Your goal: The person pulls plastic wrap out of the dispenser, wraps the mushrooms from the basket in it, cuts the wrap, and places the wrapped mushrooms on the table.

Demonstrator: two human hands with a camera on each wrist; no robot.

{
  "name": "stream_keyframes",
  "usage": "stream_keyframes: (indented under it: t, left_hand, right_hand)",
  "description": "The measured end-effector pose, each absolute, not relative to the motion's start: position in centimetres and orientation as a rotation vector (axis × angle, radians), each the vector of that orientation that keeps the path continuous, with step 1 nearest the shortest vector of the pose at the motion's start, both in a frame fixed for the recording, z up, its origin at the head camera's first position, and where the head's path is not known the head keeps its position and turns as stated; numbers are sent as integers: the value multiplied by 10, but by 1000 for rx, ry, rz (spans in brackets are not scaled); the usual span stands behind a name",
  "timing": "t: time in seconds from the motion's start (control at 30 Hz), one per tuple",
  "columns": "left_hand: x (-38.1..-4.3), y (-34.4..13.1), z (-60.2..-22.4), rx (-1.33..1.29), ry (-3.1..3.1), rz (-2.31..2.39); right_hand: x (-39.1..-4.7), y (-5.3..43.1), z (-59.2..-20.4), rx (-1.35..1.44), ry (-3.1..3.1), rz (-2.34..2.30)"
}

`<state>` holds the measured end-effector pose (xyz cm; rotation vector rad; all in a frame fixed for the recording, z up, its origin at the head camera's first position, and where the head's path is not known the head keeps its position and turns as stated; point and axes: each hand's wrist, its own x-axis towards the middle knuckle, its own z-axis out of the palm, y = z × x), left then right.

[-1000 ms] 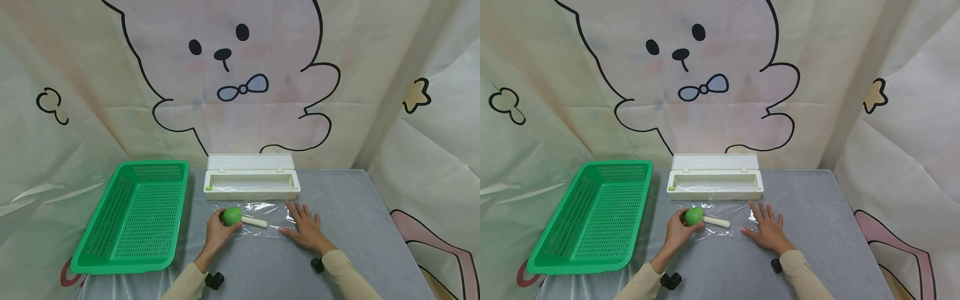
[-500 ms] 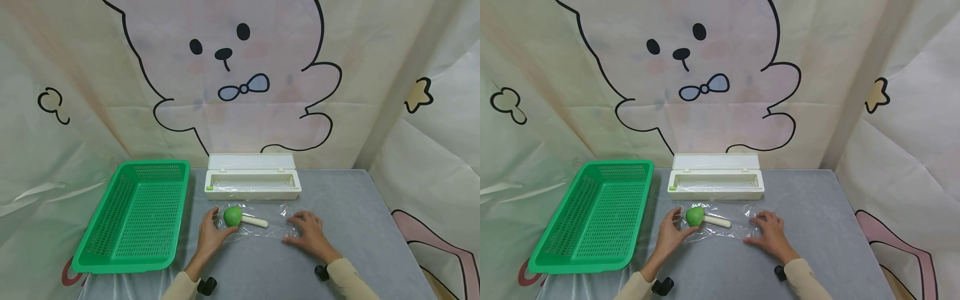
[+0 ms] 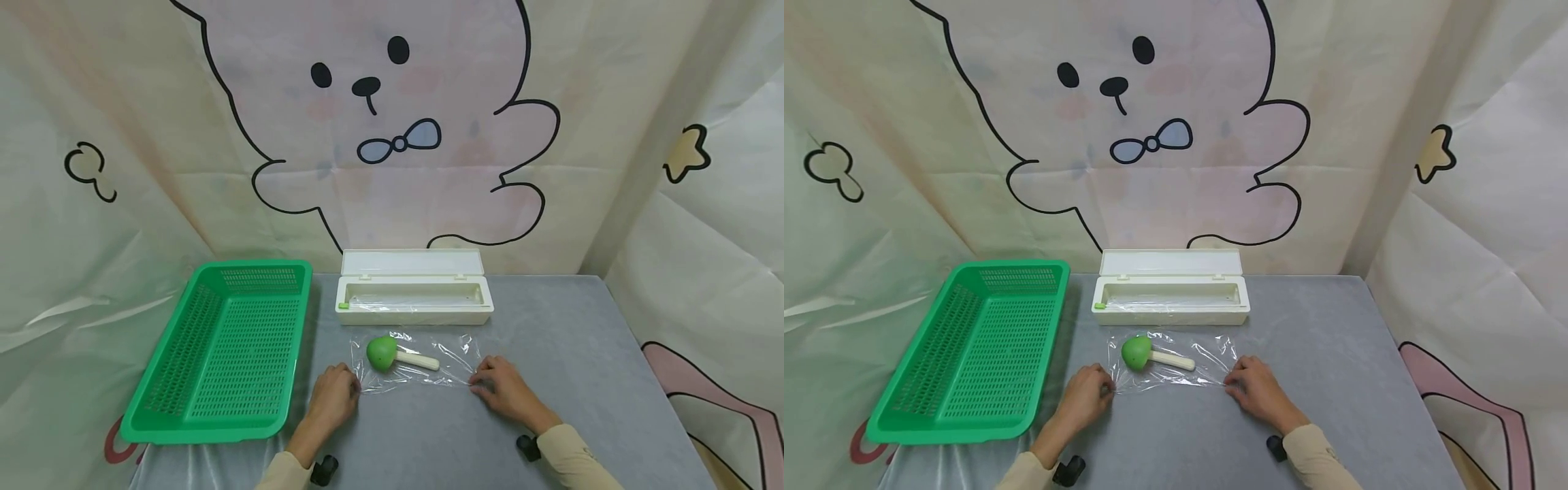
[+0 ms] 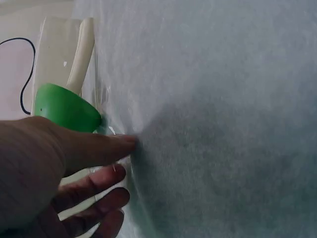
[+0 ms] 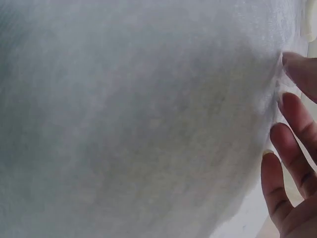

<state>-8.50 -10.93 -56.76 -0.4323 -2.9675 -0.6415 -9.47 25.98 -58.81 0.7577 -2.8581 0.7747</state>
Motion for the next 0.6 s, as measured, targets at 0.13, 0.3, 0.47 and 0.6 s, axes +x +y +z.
stream_keyframes:
  t: [0.13, 0.3, 0.47, 0.6]
  left_hand:
    - [-84, -111, -564, -427, -2942, -710]
    - [-83, -115, -552, -390, -2908, -866]
    - [-86, -114, -540, -308, -2810, -961]
    - [-91, -112, -535, -245, -2730, -1041]
  right_hand:
    - [-92, 258, -582, 765, -2861, 809]
    - [-91, 260, -573, 792, -2874, 976]
    - [-93, 263, -562, 786, -2946, 1098]
    - [-95, 264, -558, 878, -2906, 1133]
